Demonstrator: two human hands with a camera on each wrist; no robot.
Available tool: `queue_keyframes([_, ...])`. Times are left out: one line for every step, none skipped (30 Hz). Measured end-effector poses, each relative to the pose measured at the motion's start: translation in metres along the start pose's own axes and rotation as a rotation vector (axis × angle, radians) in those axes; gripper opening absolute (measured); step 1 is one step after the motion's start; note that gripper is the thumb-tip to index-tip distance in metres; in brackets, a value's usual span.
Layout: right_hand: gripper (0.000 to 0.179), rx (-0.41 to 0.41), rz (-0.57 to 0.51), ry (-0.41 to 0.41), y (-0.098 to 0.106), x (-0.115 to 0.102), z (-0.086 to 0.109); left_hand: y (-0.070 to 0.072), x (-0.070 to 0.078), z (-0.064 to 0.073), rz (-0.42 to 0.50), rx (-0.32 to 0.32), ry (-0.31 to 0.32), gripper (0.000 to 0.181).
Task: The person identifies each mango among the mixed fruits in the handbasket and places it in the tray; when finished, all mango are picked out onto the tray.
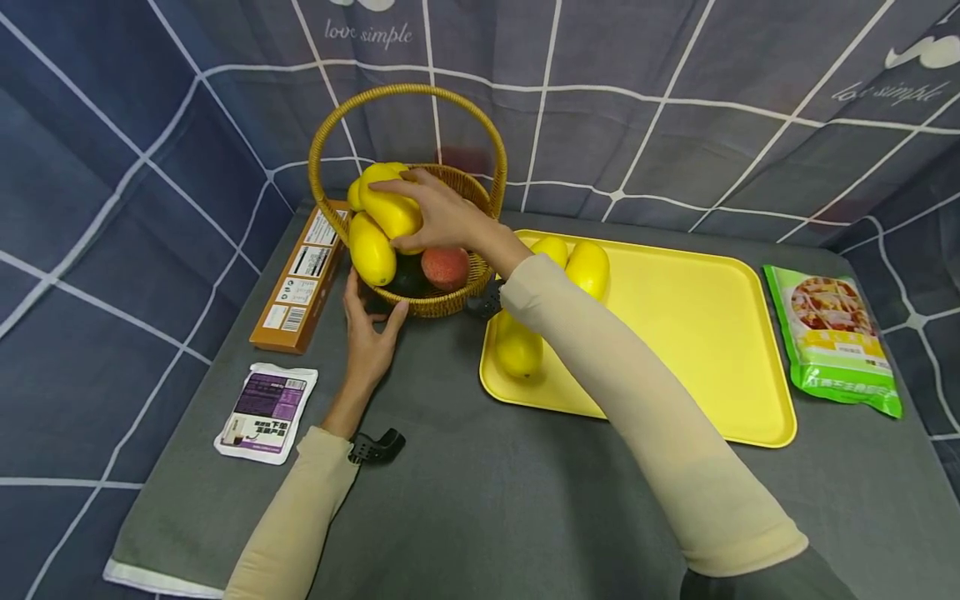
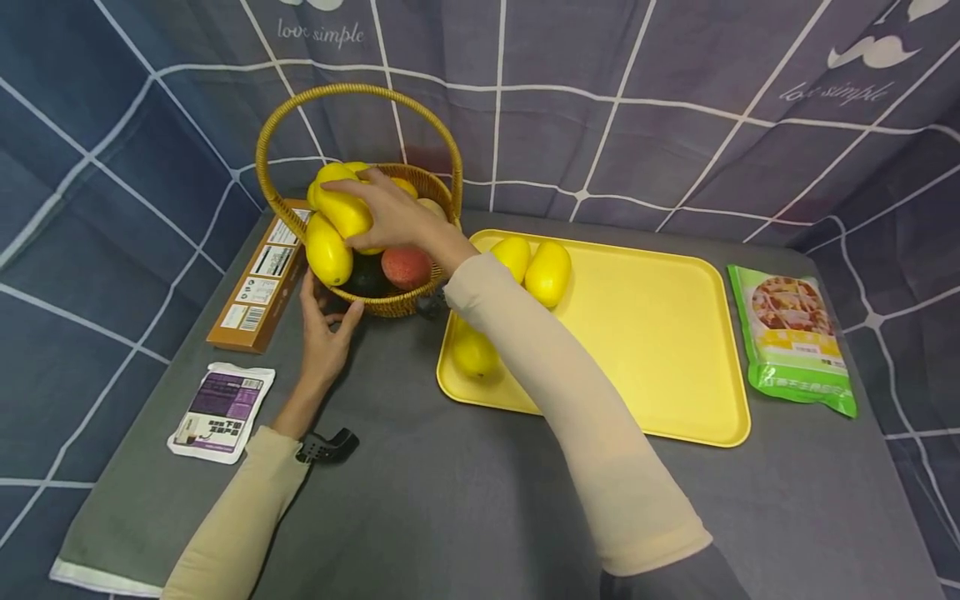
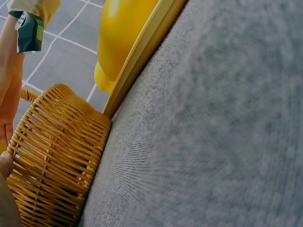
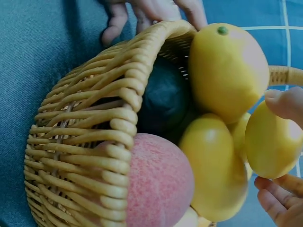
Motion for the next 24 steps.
queue_keyframes([0.081,0.011,-0.011,0.001,0.002,0.0,0.002,0.0,0.0,0.0,0.0,-0.001,-0.003,0.082])
queue_keyframes([0.081,0.023,-0.023,0.0,0.004,0.001,0.004,-0.001,0.0,0.0,0.002,-0.002,-0.006,0.082])
queue_keyframes([0.08,0.037,-0.032,0.003,0.006,0.002,0.007,-0.001,0.0,-0.001,0.002,-0.002,-0.009,0.082])
queue_keyframes([0.08,0.048,-0.041,0.008,0.007,0.002,0.01,-0.002,0.001,-0.001,0.004,0.0,-0.011,0.082])
queue_keyframes([0.079,0.06,-0.05,0.017,0.009,0.003,0.012,-0.002,0.001,-0.001,0.004,0.001,-0.013,0.082])
queue_keyframes([0.079,0.073,-0.057,0.03,0.01,0.004,0.015,-0.002,0.001,-0.001,0.004,0.003,-0.014,0.081])
queue_keyframes([0.078,0.088,-0.061,0.047,0.011,0.005,0.018,-0.002,0.001,-0.001,0.001,0.004,-0.014,0.081])
queue_keyframes([0.078,0.103,-0.066,0.062,0.011,0.007,0.02,-0.002,0.001,-0.001,0.0,0.006,-0.014,0.081])
queue_keyframes([0.078,0.117,-0.068,0.08,0.012,0.008,0.023,-0.002,0.002,-0.001,-0.002,0.007,-0.014,0.081])
queue_keyframes([0.078,0.13,-0.068,0.093,0.012,0.009,0.026,-0.002,0.002,-0.001,-0.002,0.006,-0.015,0.081])
queue_keyframes([0.077,0.143,-0.069,0.104,0.012,0.011,0.03,-0.002,0.002,-0.001,-0.004,0.005,-0.017,0.081])
queue_keyframes([0.077,0.153,-0.07,0.112,0.012,0.012,0.033,-0.002,0.002,-0.001,-0.005,0.004,-0.018,0.081])
queue_keyframes([0.077,0.162,-0.072,0.117,0.012,0.013,0.037,-0.002,0.002,-0.001,-0.005,0.002,-0.02,0.081])
queue_keyframes([0.077,0.165,-0.078,0.116,0.011,0.015,0.041,-0.002,0.003,-0.001,-0.002,0.001,-0.023,0.081])
queue_keyframes([0.076,0.165,-0.083,0.112,0.011,0.016,0.045,-0.002,0.003,-0.001,-0.001,0.0,-0.023,0.081])
queue_keyframes([0.076,0.167,-0.091,0.108,0.011,0.017,0.049,-0.002,0.003,-0.001,0.001,-0.002,-0.025,0.081])
queue_keyframes([0.075,0.17,-0.099,0.105,0.01,0.019,0.052,-0.002,0.003,-0.001,0.001,-0.001,-0.025,0.081])
queue_keyframes([0.075,0.171,-0.105,0.098,0.01,0.02,0.055,-0.002,0.002,-0.001,0.002,-0.002,-0.024,0.081])
queue_keyframes([0.075,0.174,-0.109,0.091,0.01,0.022,0.059,-0.002,0.002,-0.001,0.002,-0.003,-0.023,0.081])
queue_keyframes([0.075,0.179,-0.11,0.085,0.01,0.023,0.062,-0.002,0.002,0.0,0.003,-0.004,-0.022,0.081])
queue_keyframes([0.074,0.185,-0.111,0.08,0.01,0.025,0.065,-0.002,0.002,0.0,0.003,-0.004,-0.02,0.082])
queue_keyframes([0.074,0.193,-0.111,0.077,0.011,0.026,0.068,-0.001,0.001,0.0,0.003,-0.004,-0.018,0.081])
queue_keyframes([0.074,0.199,-0.111,0.073,0.011,0.027,0.071,-0.001,0.001,0.0,0.004,-0.004,-0.015,0.081])
queue_keyframes([0.074,0.205,-0.114,0.072,0.012,0.028,0.074,-0.001,0.002,0.0,0.004,-0.004,-0.013,0.081])
Point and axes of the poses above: each hand's wrist, its own z-axis away from the middle knuckle, its own y-axis out of the back of the hand, x = y × z, the point moved 3 cm from there along -z, towards the middle knuckle, and after that the axes turned 15 degrees about -y, right-handed, at the moved point
